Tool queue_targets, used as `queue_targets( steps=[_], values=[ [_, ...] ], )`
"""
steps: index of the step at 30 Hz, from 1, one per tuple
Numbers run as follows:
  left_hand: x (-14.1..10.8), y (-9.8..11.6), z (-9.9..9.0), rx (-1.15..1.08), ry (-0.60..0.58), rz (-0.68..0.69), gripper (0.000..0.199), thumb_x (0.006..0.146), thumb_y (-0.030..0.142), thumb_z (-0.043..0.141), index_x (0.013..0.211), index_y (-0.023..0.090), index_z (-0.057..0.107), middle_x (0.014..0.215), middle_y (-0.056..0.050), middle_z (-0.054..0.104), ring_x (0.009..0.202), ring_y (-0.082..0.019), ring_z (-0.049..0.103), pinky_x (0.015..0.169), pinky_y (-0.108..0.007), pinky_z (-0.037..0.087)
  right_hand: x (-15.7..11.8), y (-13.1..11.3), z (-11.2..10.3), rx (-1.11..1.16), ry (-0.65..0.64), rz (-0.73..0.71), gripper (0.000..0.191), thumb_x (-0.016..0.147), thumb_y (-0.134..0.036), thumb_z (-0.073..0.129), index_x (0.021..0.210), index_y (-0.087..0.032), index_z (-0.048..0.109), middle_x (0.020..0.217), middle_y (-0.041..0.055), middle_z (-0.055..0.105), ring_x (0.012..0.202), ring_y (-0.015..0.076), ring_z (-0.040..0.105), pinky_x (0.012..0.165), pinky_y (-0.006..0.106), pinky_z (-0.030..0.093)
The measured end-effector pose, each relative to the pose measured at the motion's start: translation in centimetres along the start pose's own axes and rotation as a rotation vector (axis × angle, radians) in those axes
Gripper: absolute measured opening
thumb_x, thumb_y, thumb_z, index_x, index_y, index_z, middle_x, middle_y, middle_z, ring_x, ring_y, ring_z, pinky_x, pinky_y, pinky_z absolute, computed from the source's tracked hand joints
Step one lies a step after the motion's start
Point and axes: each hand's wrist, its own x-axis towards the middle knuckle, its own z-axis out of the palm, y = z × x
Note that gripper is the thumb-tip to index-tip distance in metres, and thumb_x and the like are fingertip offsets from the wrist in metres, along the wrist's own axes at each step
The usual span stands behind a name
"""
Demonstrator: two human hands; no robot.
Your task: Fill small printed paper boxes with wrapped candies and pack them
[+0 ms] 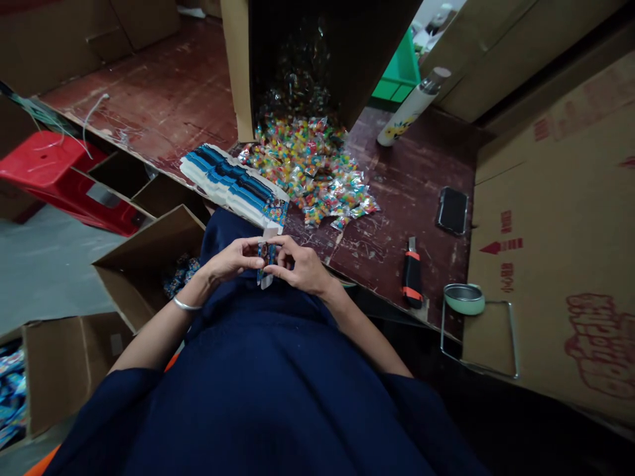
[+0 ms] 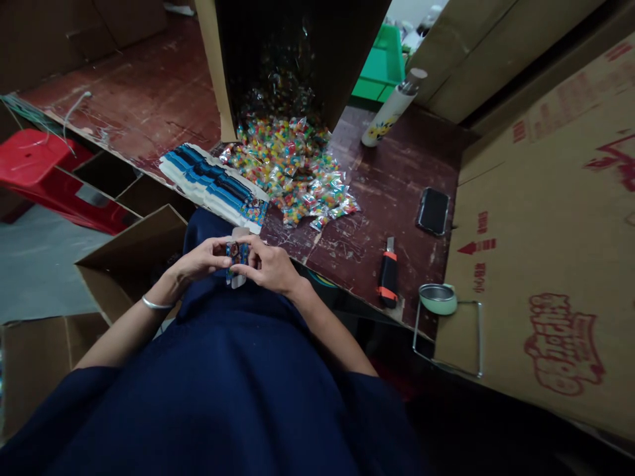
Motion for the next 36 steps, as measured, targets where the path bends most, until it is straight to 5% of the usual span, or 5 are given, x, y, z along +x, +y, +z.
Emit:
queue_targets(
  steps=[4,9,14,25,36],
  values=[
    [-0.2,0.6,-0.2,0.078,-0.044,0.011,0.051,0.063,0.042,0.095,0.105,0.016,0.081,0.101,-0.012,0.080,0.097,-0.028,0.077,0.085,-0.036,0.061,-0.2,0.1,-0.1,0.006,-0.029,-0.012,0.033,0.090,-0.049,0.076,0.108,-0.023,0.068,0.070,-0.0045,0.066,0.058,0.0123,0.060,0.062,0.024,0.049],
    [-0.8,1.5,-0.9,0.075,-0.054,-0.022,0.052,0.067,0.044,0.093,0.109,0.016,0.081,0.103,-0.015,0.081,0.097,-0.030,0.078,0.090,-0.040,0.061,-0.8,0.4,0.5,-0.051,0.096,-0.071,0.053,0.095,-0.044,0.069,0.144,-0.025,0.058,0.072,-0.0050,0.066,0.061,0.0130,0.061,0.068,0.025,0.054],
    [-0.9,1.4,-1.0,0.040,-0.055,-0.014,0.055,0.062,0.041,0.097,0.107,0.015,0.082,0.101,-0.014,0.081,0.095,-0.029,0.078,0.087,-0.038,0.061,-1.0,0.2,1.0,-0.047,0.054,-0.076,0.060,0.094,-0.041,0.072,0.149,-0.026,0.051,0.074,-0.0054,0.068,0.063,0.0133,0.064,0.070,0.026,0.055],
    [-0.6,0.9,-0.4,0.090,-0.100,-0.079,0.043,0.066,0.036,0.096,0.097,0.011,0.082,0.088,-0.007,0.078,0.081,-0.018,0.068,0.076,-0.026,0.052,-0.4,-0.3,-0.7,0.161,-0.006,0.095,0.035,0.086,-0.038,0.078,0.107,-0.023,0.054,0.066,-0.0069,0.065,0.056,0.0132,0.061,0.061,0.025,0.047],
    [-0.2,0.2,-0.3,-0.055,-0.053,-0.029,0.061,0.059,0.036,0.099,0.112,0.012,0.080,0.097,-0.012,0.081,0.085,-0.022,0.076,0.080,-0.028,0.057,-1.4,0.2,0.5,0.014,0.162,-0.094,0.043,0.096,-0.033,0.068,0.137,-0.023,0.064,0.076,-0.0029,0.071,0.066,0.0137,0.065,0.073,0.027,0.055]
  ],
)
